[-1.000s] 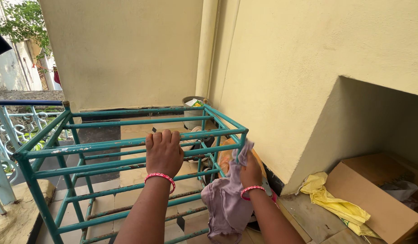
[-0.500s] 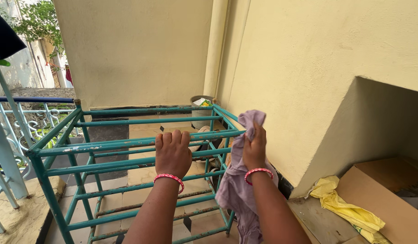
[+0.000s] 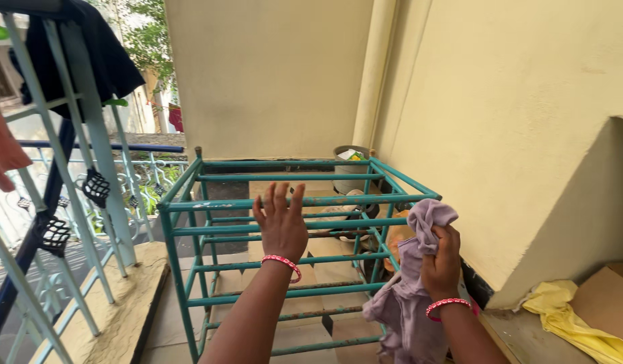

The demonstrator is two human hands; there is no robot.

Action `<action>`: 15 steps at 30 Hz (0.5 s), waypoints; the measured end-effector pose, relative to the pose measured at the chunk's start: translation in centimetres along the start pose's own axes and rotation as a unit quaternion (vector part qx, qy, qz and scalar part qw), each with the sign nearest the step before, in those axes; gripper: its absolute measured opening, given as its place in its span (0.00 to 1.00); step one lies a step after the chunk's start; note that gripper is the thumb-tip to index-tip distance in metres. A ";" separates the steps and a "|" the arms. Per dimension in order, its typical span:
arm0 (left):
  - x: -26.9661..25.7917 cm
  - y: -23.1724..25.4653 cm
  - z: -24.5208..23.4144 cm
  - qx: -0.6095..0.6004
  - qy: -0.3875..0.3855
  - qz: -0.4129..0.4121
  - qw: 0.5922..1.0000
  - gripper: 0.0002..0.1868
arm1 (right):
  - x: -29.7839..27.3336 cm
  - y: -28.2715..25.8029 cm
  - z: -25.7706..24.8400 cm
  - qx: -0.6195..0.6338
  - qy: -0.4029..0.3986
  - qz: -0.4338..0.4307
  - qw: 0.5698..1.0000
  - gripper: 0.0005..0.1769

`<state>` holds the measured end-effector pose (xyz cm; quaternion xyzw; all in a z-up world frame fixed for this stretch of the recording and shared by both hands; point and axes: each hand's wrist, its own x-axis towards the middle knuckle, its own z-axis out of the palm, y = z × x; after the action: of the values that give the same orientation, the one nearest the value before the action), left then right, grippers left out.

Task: The person wipes the bars of a teal metal rack with a purple cloth. They systematically clean multiple horizontal and vertical bars on the rack, moving the cloth along each bar while holding it with both hands.

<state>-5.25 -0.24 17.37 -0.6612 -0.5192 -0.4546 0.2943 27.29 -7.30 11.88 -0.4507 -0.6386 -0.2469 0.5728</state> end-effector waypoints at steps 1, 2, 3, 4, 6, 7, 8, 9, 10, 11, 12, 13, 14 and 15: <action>-0.3 -2.3 -0.9 -0.010 0.007 -0.043 0.999 0.39 | 1.9 -2.0 0.1 0.017 -0.007 -0.026 0.999 0.22; -0.6 -4.9 -1.7 -0.020 0.014 -0.087 0.996 0.40 | 3.7 -4.0 0.4 0.034 -0.014 -0.052 0.998 0.22; -1.0 -7.5 -2.4 -0.026 0.043 -0.124 0.991 0.43 | 5.1 -6.1 0.8 0.050 -0.021 -0.075 0.996 0.22; -1.3 -10.3 -3.0 -0.033 0.071 -0.160 0.984 0.47 | 6.5 -8.1 1.6 0.061 -0.025 -0.086 0.994 0.22; -1.9 -15.3 -3.5 -0.073 0.078 -0.271 0.957 0.51 | 8.8 -11.9 3.9 0.081 -0.032 -0.109 0.990 0.20; -2.1 -17.5 -3.2 -0.096 0.081 -0.326 0.937 0.54 | 9.5 -13.8 5.2 0.095 -0.035 -0.123 0.987 0.21; -2.2 -19.7 -2.6 -0.145 0.025 -0.372 0.916 0.50 | 10.0 -15.7 6.9 0.110 -0.038 -0.136 0.984 0.22; -2.3 -21.7 -1.8 -0.193 -0.031 -0.416 0.888 0.46 | 10.2 -17.5 8.6 0.123 -0.042 -0.149 0.980 0.23; -2.6 -22.9 -0.6 -0.287 -0.053 -0.420 0.859 0.32 | 10.4 -19.2 10.2 0.118 -0.055 -0.156 0.979 0.25; -3.0 -23.9 0.5 -0.379 -0.074 -0.418 0.822 0.18 | 10.7 -20.8 12.0 0.111 -0.068 -0.164 0.978 0.27; -3.4 -24.5 1.6 -0.367 -0.052 -0.411 0.833 0.14 | 11.1 -22.2 13.7 0.097 -0.074 -0.181 0.976 0.29; -3.6 -24.5 2.5 -0.354 -0.031 -0.403 0.843 0.10 | 11.5 -23.5 15.4 0.082 -0.080 -0.196 0.974 0.30; -3.6 -24.4 3.1 -0.341 -0.010 -0.394 0.854 0.08 | 11.9 -24.8 16.9 0.067 -0.085 -0.212 0.971 0.31; -3.6 -24.2 3.4 -0.327 -0.012 -0.406 0.853 0.08 | 12.2 -26.2 18.5 0.077 -0.081 -0.220 0.969 0.32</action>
<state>-27.55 8.13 10.68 -0.4550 -0.5667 -0.6690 -0.1558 -3.81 -0.73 24.70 -0.2725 -0.7830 -0.2797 0.4842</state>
